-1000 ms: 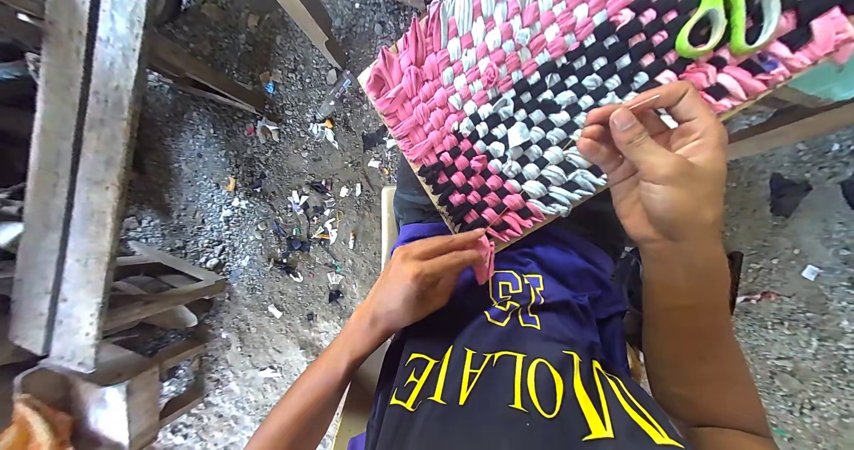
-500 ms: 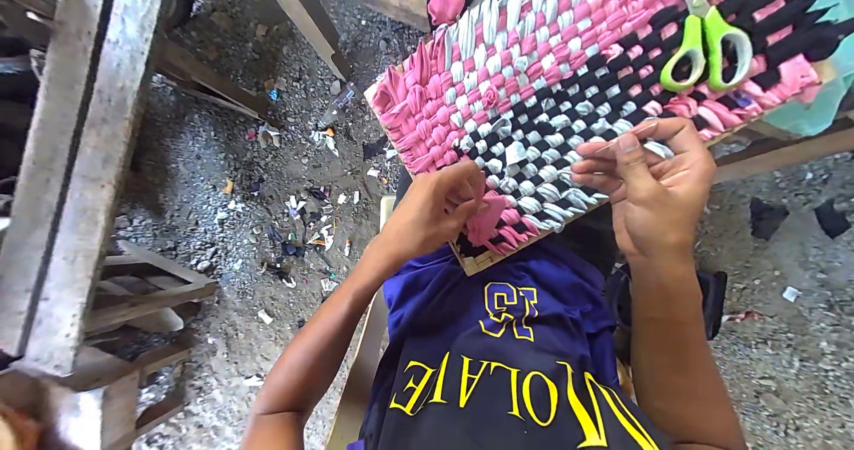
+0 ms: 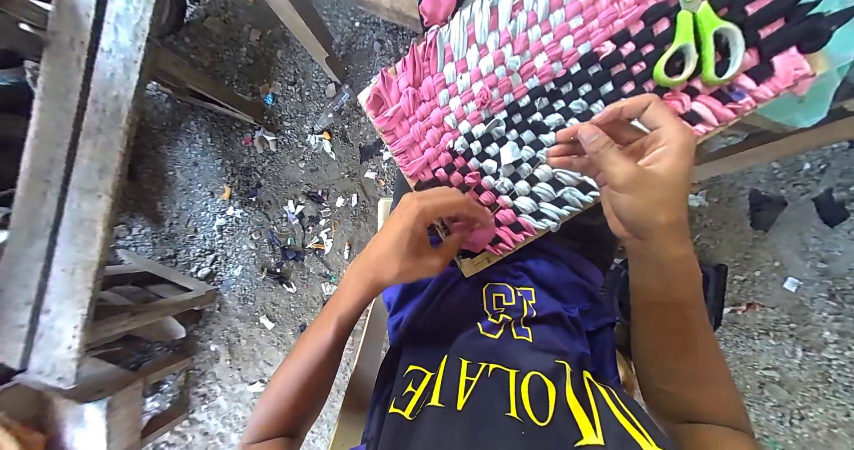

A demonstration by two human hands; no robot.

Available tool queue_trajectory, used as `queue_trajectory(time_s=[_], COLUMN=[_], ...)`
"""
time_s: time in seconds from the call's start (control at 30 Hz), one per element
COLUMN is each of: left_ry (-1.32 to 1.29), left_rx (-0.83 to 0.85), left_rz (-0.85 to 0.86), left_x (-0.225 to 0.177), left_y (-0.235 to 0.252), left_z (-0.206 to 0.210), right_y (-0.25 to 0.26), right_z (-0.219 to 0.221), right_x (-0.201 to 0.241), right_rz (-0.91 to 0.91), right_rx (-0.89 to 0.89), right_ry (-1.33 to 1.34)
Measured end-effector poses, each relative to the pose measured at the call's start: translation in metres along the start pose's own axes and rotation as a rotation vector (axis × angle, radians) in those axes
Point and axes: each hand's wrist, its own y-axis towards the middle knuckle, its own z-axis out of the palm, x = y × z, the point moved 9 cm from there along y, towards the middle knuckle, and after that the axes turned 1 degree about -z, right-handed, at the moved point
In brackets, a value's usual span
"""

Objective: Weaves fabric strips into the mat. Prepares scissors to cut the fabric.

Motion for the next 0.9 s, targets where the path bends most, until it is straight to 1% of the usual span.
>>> queue_trajectory(time_s=[0.07, 0.1, 0.17, 0.2, 0.23, 0.27, 0.3, 0.33, 0.37, 0.4, 0.43, 0.5, 0.57, 0.63, 0.7, 0.77, 0.83, 0.9], left_ry=[0.076, 0.104, 0.074, 0.020, -0.031, -0.047, -0.025, 0.035, 0.116, 0.195, 0.261, 0.373, 0.467, 0.530, 0.545, 0.521, 0.463, 0.366], left_rx=[0.102, 0.198, 0.386, 0.405, 0.352, 0.245, 0.119, 0.016, -0.046, -0.063, -0.043, 0.080, 0.198, 0.258, 0.277, 0.283, 0.264, 0.233], left_rz=[0.099, 0.108, 0.040, -0.005, -0.044, -0.064, -0.042, 0.027, 0.136, 0.249, 0.337, 0.409, 0.397, 0.350, 0.311, 0.279, 0.244, 0.167], left_x=[-0.016, -0.019, -0.018, -0.016, -0.014, -0.013, -0.015, -0.021, -0.030, -0.038, -0.043, -0.041, -0.029, -0.018, -0.011, -0.009, -0.008, -0.007], left_y=[-0.016, -0.026, -0.044, -0.049, -0.049, -0.046, -0.041, -0.035, -0.030, -0.026, -0.022, -0.012, -0.004, 0.001, 0.004, 0.003, -0.001, -0.007], left_z=[0.013, 0.026, 0.049, 0.052, 0.049, 0.039, 0.028, 0.019, 0.013, 0.014, 0.019, 0.034, 0.046, 0.048, 0.045, 0.040, 0.034, 0.027], right_y=[0.003, 0.003, -0.001, -0.004, -0.009, -0.013, -0.018, -0.021, -0.022, -0.024, -0.023, -0.020, -0.015, -0.012, -0.011, -0.013, -0.019, -0.031], right_z=[0.004, 0.005, 0.009, 0.011, 0.013, 0.016, 0.019, 0.023, 0.027, 0.031, 0.037, 0.047, 0.055, 0.057, 0.053, 0.047, 0.039, 0.035], right_x=[0.008, 0.012, 0.017, 0.019, 0.020, 0.021, 0.023, 0.024, 0.025, 0.024, 0.023, 0.019, 0.014, 0.010, 0.007, 0.005, 0.004, 0.006], right_rz=[-0.009, -0.005, -0.001, 0.000, -0.002, -0.006, -0.013, -0.021, -0.026, -0.021, -0.010, 0.035, 0.085, 0.109, 0.103, 0.073, 0.013, -0.047], right_rx=[0.032, 0.054, 0.111, 0.138, 0.164, 0.187, 0.208, 0.226, 0.237, 0.248, 0.257, 0.254, 0.224, 0.171, 0.120, 0.096, 0.069, 0.097], right_ry=[0.006, 0.002, -0.015, -0.020, -0.019, -0.014, -0.005, 0.012, 0.034, 0.057, 0.081, 0.133, 0.198, 0.255, 0.271, 0.227, 0.121, -0.040])
